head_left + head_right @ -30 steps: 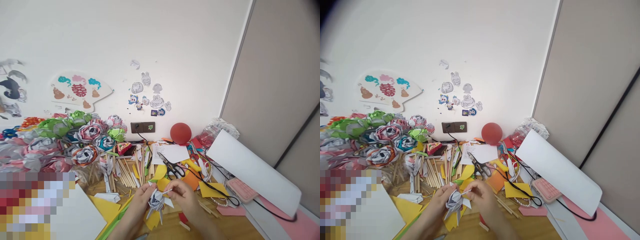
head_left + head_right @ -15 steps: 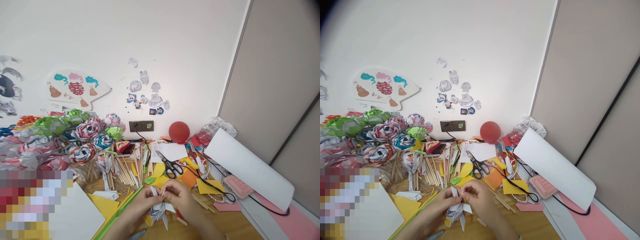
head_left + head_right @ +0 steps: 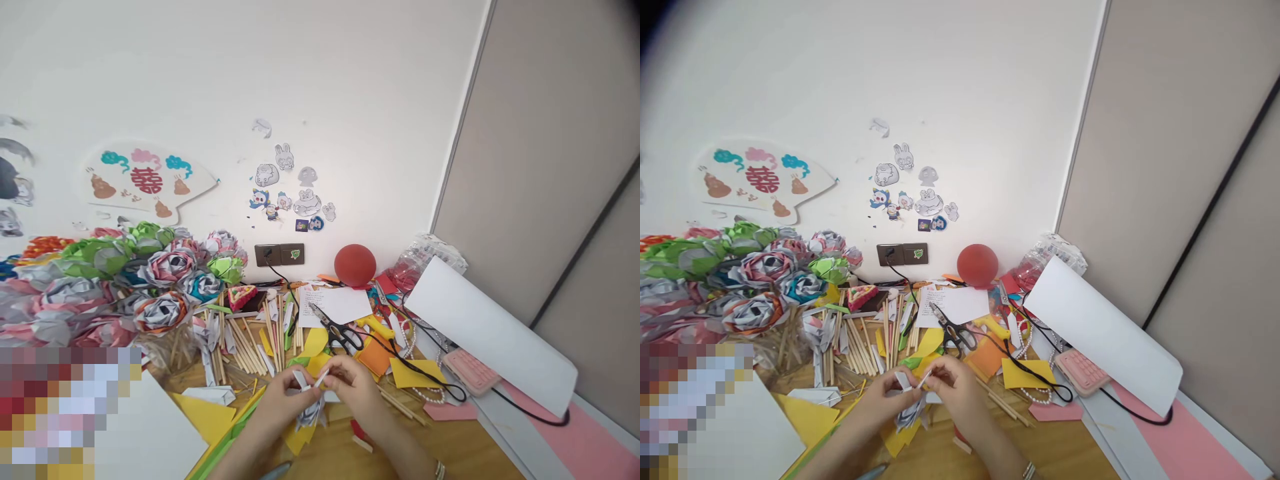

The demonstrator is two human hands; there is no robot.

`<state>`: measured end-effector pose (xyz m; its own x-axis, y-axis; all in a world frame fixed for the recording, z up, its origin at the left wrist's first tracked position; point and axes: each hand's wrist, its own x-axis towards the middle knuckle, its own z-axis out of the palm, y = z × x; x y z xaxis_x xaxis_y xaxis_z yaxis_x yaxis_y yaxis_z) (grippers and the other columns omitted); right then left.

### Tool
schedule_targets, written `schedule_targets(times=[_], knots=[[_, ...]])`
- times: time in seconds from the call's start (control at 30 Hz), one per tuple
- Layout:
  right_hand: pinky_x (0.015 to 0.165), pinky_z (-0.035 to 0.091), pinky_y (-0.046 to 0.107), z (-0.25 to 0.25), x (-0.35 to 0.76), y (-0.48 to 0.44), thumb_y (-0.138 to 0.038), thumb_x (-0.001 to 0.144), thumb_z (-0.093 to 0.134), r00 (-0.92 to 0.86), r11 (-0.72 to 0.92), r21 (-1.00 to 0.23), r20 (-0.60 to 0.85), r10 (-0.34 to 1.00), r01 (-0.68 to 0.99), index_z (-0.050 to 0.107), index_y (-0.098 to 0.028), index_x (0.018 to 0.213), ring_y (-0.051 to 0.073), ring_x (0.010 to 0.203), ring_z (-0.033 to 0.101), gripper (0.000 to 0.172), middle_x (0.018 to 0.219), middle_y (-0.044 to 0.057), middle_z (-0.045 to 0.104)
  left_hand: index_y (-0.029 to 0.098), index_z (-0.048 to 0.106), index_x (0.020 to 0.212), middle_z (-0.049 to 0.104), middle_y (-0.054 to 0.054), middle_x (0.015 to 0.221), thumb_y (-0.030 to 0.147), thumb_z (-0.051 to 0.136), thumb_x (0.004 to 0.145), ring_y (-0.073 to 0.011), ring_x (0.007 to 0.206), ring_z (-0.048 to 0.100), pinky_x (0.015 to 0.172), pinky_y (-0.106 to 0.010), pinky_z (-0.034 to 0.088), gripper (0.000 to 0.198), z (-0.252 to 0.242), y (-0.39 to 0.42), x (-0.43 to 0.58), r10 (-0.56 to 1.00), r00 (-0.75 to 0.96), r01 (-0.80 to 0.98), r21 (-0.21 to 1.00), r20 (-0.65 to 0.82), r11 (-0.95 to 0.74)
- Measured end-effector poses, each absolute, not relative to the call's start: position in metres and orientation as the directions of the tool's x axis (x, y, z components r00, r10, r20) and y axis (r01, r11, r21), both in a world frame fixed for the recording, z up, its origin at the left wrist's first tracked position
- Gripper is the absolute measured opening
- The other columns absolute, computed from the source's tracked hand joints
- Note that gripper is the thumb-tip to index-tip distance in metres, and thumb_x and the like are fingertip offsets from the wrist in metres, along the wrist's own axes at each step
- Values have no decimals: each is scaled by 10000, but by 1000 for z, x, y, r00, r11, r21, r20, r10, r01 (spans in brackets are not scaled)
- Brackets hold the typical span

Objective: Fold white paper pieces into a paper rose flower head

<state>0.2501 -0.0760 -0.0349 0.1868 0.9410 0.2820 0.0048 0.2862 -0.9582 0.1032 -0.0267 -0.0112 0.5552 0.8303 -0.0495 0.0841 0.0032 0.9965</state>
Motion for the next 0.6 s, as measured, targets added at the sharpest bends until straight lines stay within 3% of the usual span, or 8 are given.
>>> schedule_targets(times=[0.1, 0.27, 0.4, 0.6], knots=[[670, 474, 284, -36, 247, -75, -277, 698, 667, 280, 273, -962, 267, 922, 20, 600, -178, 769, 187, 738, 612, 139, 757, 25, 642, 178, 617, 710, 597, 6, 656, 374, 706, 601, -157, 627, 518, 582, -238, 370, 241, -9, -27, 106, 880, 469, 95, 986, 79, -139], [687, 476, 292, -32, 242, -81, -224, 696, 657, 320, 304, -950, 312, 894, 77, 586, -175, 727, 193, 732, 604, 92, 723, 21, 621, 200, 677, 651, 671, -61, 775, 412, 699, 619, -237, 799, 587, 721, -297, 439, 215, -3, -33, 105, 875, 424, 126, 942, 233, -312], [722, 466, 298, -28, 244, -84, -176, 709, 623, 344, 360, -911, 410, 845, 203, 603, -182, 733, 196, 765, 592, 32, 755, 25, 616, 234, 716, 776, 703, -77, 874, 388, 706, 624, -264, 871, 602, 751, -316, 463, 218, -3, -34, 104, 875, 409, 163, 923, 259, -349], [740, 447, 303, -26, 247, -86, -140, 726, 620, 299, 441, -802, 571, 765, 403, 639, -203, 776, 196, 798, 581, 83, 798, 32, 643, 226, 707, 708, 713, -75, 828, 367, 718, 619, -264, 833, 626, 741, -328, 479, 167, -10, -36, 105, 892, 351, 130, 928, 285, -348]])
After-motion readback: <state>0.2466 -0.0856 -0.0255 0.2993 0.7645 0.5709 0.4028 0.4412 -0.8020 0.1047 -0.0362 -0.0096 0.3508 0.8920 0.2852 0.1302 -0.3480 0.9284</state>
